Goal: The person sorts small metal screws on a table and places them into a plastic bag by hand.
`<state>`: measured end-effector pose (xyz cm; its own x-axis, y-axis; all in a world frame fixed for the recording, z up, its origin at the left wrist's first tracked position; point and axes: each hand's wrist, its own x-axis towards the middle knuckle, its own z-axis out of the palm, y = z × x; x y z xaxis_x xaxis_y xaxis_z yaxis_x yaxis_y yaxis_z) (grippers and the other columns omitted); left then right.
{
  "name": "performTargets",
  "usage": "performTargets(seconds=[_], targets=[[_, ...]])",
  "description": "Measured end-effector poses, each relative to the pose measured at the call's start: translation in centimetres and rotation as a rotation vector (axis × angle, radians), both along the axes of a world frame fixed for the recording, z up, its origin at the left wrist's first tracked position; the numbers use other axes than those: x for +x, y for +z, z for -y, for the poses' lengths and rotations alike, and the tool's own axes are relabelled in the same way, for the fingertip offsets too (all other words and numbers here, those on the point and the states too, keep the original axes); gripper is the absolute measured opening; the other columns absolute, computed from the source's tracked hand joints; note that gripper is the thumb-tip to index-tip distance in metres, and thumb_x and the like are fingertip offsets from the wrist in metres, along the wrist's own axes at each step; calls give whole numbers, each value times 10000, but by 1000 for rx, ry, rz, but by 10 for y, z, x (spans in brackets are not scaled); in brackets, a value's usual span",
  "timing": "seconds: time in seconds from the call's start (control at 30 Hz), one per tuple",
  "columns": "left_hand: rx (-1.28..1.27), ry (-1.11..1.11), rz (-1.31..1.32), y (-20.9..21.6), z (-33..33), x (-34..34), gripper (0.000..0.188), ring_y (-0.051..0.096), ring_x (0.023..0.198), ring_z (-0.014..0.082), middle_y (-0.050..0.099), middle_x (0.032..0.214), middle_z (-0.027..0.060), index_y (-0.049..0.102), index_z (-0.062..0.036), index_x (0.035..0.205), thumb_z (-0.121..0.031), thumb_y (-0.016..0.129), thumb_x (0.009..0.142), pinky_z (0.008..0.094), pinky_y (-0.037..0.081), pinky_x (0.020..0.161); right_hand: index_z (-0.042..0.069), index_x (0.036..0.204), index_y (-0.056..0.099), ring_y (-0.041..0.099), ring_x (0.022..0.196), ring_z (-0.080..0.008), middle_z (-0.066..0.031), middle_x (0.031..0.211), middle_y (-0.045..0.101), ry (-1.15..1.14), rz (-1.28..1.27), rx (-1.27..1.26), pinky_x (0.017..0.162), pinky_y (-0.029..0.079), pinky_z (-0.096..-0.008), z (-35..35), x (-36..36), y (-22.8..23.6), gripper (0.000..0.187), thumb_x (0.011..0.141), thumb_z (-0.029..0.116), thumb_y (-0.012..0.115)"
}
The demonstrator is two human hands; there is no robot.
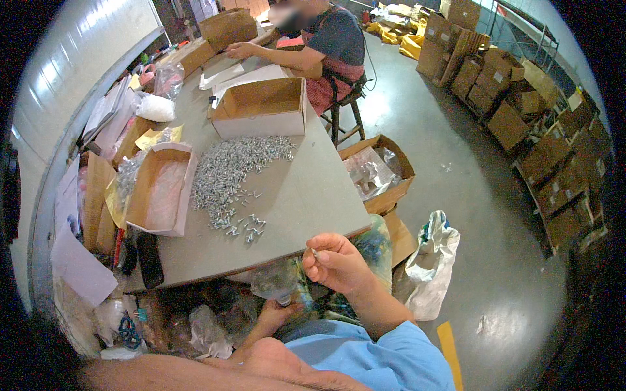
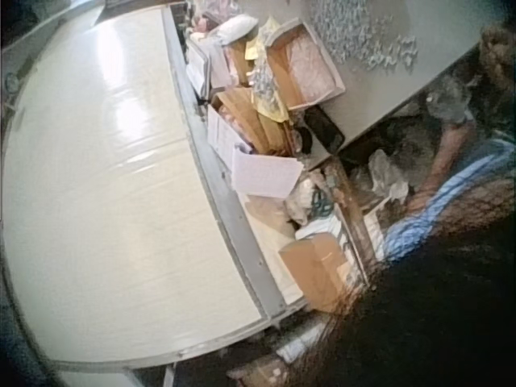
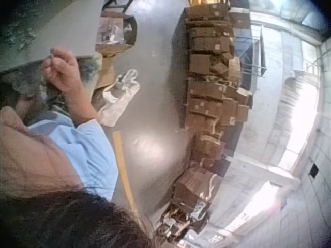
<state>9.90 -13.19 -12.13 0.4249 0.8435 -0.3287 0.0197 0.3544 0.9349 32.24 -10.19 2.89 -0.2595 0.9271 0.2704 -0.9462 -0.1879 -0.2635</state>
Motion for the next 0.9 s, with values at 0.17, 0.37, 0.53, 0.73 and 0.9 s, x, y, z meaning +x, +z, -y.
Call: performTargets(seconds=[0.17,0.37,0.53,0.73,0.9], targets=[[27,-32,-15,12,0,0,471,516,913,124,569,998,-2,525,-63,1158,-122,775,763,281,428,825,28,1245,555,649,834,-220,-188,1029,650,-41,9,33,725,530,-312,-2,-1,1,330,915,37,533],[-118,-31,1,9,-1,-2,529,526,944,131,574,1036,6,514,-52,1180,-120,799,739,295,434,846,-5,1248,539,652,847,-225,-193,1035,645,-45,-23,-78,742,555,-298,-2,0,6,337,913,19,509],[-39,-26,9,0,-1,-4,557,523,976,139,572,1086,23,501,-37,1212,-121,791,744,294,425,871,-29,1257,519,657,893,-230,-201,1067,637,-66,-16,-131,791,566,-310,-3,-1,8,342,919,11,485],[-43,-66,-3,-4,-2,-7,576,507,997,153,558,1110,40,491,-29,1229,-130,785,743,306,409,890,-33,1293,484,645,962,-216,-193,1151,614,-183,230,-142,842,547,-298,-4,-3,12,352,946,17,452],[-15,-34,28,6,-1,-3,568,512,964,146,562,1068,31,498,-27,1213,-122,788,734,301,413,874,-25,1301,482,629,1011,-207,-181,1193,597,-348,498,-132,870,532,-295,-4,-11,12,349,959,12,423]])
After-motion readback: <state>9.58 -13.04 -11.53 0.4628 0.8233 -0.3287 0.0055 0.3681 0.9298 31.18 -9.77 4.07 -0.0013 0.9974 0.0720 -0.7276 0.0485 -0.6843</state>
